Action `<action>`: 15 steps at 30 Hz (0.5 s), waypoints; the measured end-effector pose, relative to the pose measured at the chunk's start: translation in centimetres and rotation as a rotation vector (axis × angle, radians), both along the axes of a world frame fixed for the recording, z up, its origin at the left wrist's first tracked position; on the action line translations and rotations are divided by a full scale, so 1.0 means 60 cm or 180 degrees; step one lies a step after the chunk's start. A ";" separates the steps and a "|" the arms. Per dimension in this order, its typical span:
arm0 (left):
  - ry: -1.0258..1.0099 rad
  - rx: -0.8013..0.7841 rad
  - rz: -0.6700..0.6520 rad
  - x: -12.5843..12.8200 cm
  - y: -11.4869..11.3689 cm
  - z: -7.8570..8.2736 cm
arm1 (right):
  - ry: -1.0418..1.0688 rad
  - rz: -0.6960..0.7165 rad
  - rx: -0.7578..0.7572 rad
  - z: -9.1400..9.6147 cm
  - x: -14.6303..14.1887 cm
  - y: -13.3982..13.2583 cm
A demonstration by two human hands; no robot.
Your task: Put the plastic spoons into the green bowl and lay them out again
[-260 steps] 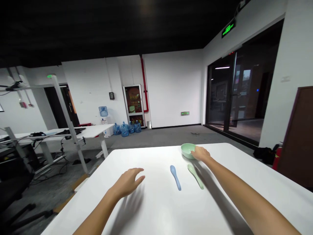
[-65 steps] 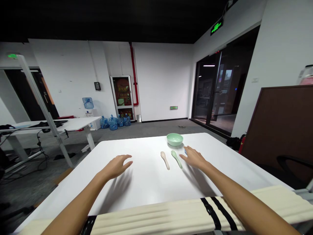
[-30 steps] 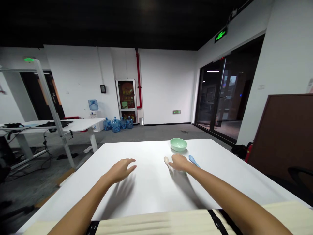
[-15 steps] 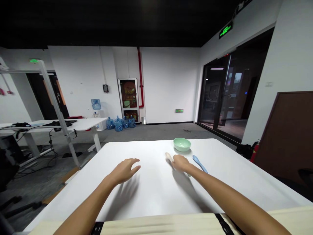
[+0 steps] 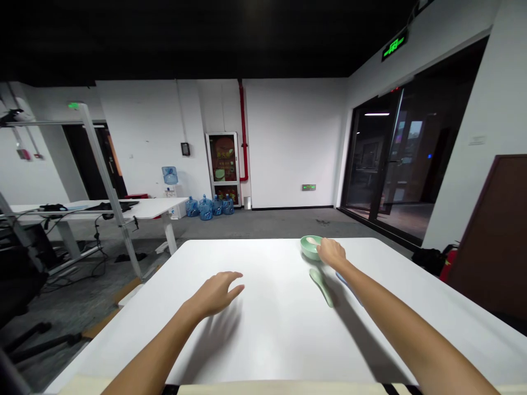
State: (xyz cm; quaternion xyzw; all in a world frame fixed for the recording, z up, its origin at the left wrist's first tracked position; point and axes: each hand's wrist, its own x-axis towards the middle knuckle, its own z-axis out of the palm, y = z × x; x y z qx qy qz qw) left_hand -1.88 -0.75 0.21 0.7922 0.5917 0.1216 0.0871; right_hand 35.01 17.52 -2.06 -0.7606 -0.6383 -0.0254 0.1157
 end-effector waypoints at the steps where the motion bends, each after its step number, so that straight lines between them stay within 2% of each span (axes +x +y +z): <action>1: -0.0011 0.0016 -0.0004 -0.001 0.002 -0.001 | 0.0040 -0.0057 0.0008 -0.006 0.004 0.009; 7: -0.0030 0.0023 -0.0002 -0.001 0.011 -0.007 | 0.0182 -0.0248 -0.0028 -0.035 0.024 0.049; 15: -0.0022 -0.0025 -0.0003 0.003 0.016 -0.006 | 0.0160 -0.0261 -0.0069 -0.060 0.028 0.068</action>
